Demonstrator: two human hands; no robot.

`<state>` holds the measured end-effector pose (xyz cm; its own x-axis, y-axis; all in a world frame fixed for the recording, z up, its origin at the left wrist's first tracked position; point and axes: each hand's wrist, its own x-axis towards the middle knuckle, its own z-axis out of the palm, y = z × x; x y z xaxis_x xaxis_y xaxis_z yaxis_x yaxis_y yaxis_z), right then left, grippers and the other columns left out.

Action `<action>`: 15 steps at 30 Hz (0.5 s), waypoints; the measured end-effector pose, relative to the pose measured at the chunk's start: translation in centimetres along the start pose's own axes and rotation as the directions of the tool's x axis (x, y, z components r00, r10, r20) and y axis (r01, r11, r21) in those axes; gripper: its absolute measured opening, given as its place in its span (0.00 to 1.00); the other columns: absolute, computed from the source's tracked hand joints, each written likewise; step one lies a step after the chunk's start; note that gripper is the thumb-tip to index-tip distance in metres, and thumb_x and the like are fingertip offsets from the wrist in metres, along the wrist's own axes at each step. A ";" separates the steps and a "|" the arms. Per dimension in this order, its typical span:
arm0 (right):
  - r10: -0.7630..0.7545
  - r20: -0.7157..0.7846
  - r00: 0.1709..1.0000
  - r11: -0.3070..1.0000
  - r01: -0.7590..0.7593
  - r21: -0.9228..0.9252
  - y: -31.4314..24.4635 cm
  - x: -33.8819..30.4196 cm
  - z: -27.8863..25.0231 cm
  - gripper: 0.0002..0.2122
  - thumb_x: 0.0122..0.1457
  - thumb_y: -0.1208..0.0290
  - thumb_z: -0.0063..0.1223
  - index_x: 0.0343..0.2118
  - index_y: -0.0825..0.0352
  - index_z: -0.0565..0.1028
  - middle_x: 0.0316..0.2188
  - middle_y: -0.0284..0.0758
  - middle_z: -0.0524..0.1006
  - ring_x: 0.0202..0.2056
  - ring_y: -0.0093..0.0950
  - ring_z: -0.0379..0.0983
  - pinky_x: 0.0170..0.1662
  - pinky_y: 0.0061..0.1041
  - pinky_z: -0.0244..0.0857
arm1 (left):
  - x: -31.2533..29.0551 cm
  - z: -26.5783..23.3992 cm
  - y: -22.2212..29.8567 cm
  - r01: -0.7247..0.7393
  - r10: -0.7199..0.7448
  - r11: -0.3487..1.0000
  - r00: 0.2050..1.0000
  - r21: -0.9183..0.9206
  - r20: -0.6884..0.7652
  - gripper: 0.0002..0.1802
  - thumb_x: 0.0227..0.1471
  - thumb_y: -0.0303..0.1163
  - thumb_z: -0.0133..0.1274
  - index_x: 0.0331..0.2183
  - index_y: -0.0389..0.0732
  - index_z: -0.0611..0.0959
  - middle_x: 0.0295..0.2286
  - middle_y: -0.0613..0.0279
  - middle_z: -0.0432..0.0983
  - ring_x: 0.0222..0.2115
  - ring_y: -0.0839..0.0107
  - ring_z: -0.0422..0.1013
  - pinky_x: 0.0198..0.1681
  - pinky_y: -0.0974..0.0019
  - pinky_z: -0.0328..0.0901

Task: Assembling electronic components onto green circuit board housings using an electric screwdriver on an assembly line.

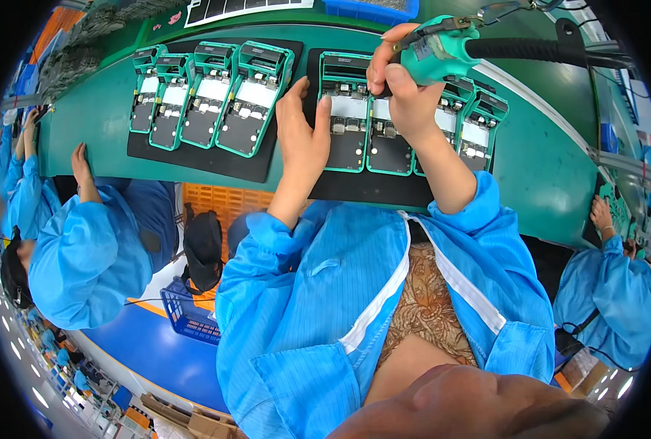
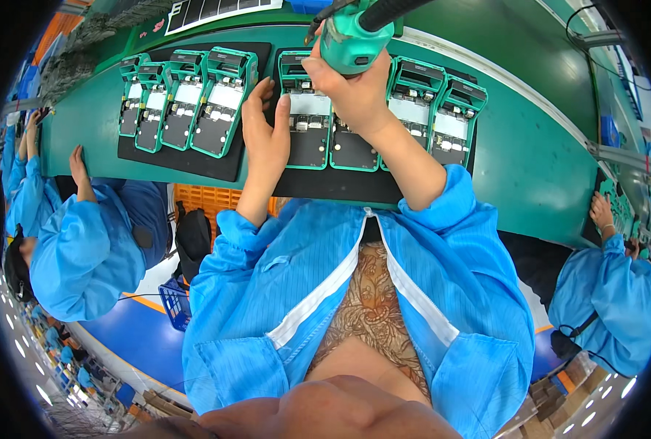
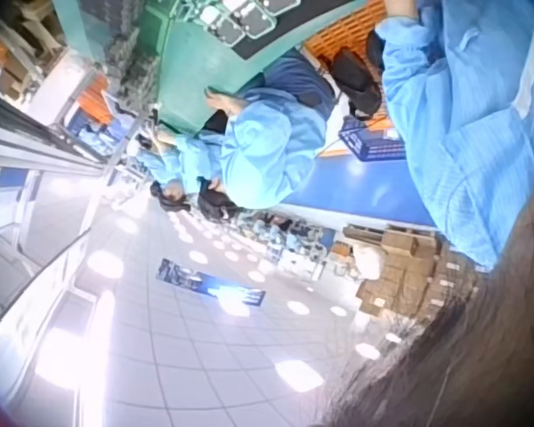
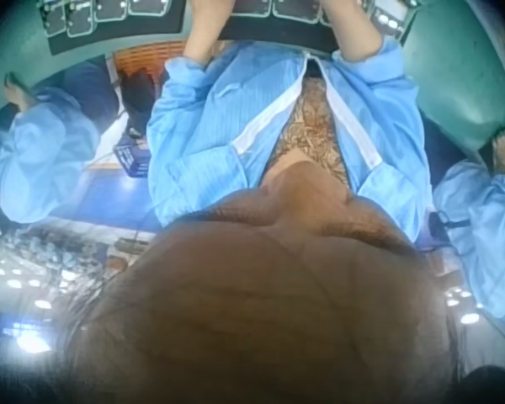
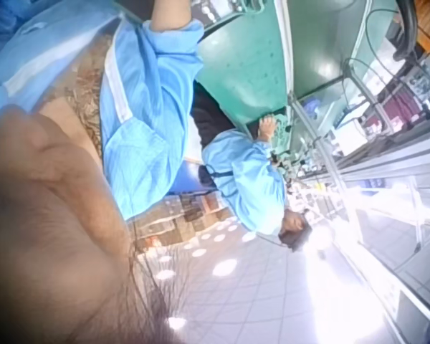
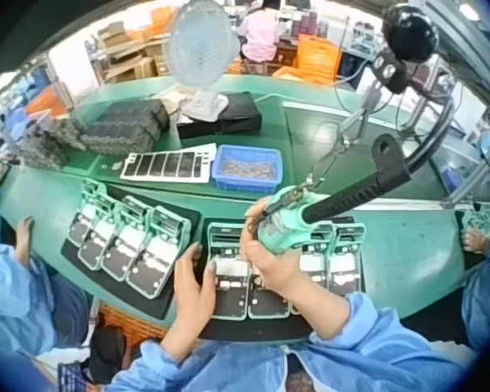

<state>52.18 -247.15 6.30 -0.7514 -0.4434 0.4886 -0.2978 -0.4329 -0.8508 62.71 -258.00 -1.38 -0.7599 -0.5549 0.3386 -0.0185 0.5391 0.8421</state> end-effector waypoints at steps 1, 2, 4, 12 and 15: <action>-0.011 0.001 1.000 1.000 0.011 -0.004 0.2 0.0 0.0 0.17 0.52 0.68 0.52 0.42 0.69 0.64 0.19 0.33 0.69 0.17 0.20 0.63 0.21 0.19 0.61 | 0.1 0.0 0.0 -0.011 0.011 1.000 1.000 -0.002 0.001 0.23 0.53 0.34 0.51 0.47 0.30 0.68 0.42 0.46 0.68 0.44 0.54 0.64 0.48 0.58 0.60; -0.007 0.001 1.000 1.000 0.007 -0.006 0.4 0.0 -0.2 0.17 0.52 0.68 0.52 0.42 0.69 0.64 0.19 0.33 0.69 0.17 0.20 0.63 0.21 0.19 0.61 | 0.0 0.0 -0.1 -0.007 0.007 1.000 1.000 -0.004 0.003 0.23 0.53 0.34 0.51 0.47 0.30 0.68 0.42 0.46 0.68 0.44 0.54 0.64 0.48 0.58 0.60; -0.023 0.033 0.999 1.000 0.023 -0.015 0.5 0.1 -0.3 0.17 0.52 0.67 0.52 0.41 0.69 0.64 0.19 0.33 0.69 0.17 0.20 0.63 0.21 0.19 0.61 | 0.0 -0.1 0.0 0.007 -0.007 1.000 1.000 0.013 -0.004 0.23 0.53 0.34 0.50 0.47 0.30 0.68 0.43 0.46 0.68 0.45 0.54 0.64 0.48 0.58 0.59; 0.005 0.003 1.000 1.000 -0.005 -0.007 0.8 0.1 -0.1 0.17 0.52 0.66 0.53 0.41 0.68 0.64 0.19 0.33 0.68 0.18 0.20 0.63 0.21 0.19 0.61 | 0.1 -0.1 0.0 0.032 -0.032 0.999 0.999 0.009 0.005 0.23 0.53 0.34 0.50 0.47 0.30 0.68 0.43 0.46 0.68 0.45 0.54 0.63 0.48 0.58 0.59; 0.015 0.020 1.000 1.000 -0.015 -0.023 1.0 0.1 -0.1 0.17 0.51 0.66 0.54 0.40 0.68 0.64 0.19 0.33 0.68 0.18 0.20 0.63 0.21 0.18 0.61 | 0.1 -0.2 0.1 0.044 -0.044 0.999 0.999 0.001 0.009 0.23 0.53 0.34 0.50 0.47 0.30 0.68 0.43 0.46 0.68 0.45 0.54 0.64 0.47 0.58 0.59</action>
<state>51.78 -247.57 5.49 -0.7439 -0.4655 0.4794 -0.3000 -0.4085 -0.8621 62.71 -258.11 -1.14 -0.7639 -0.5727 0.2974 -0.0526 0.5146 0.8558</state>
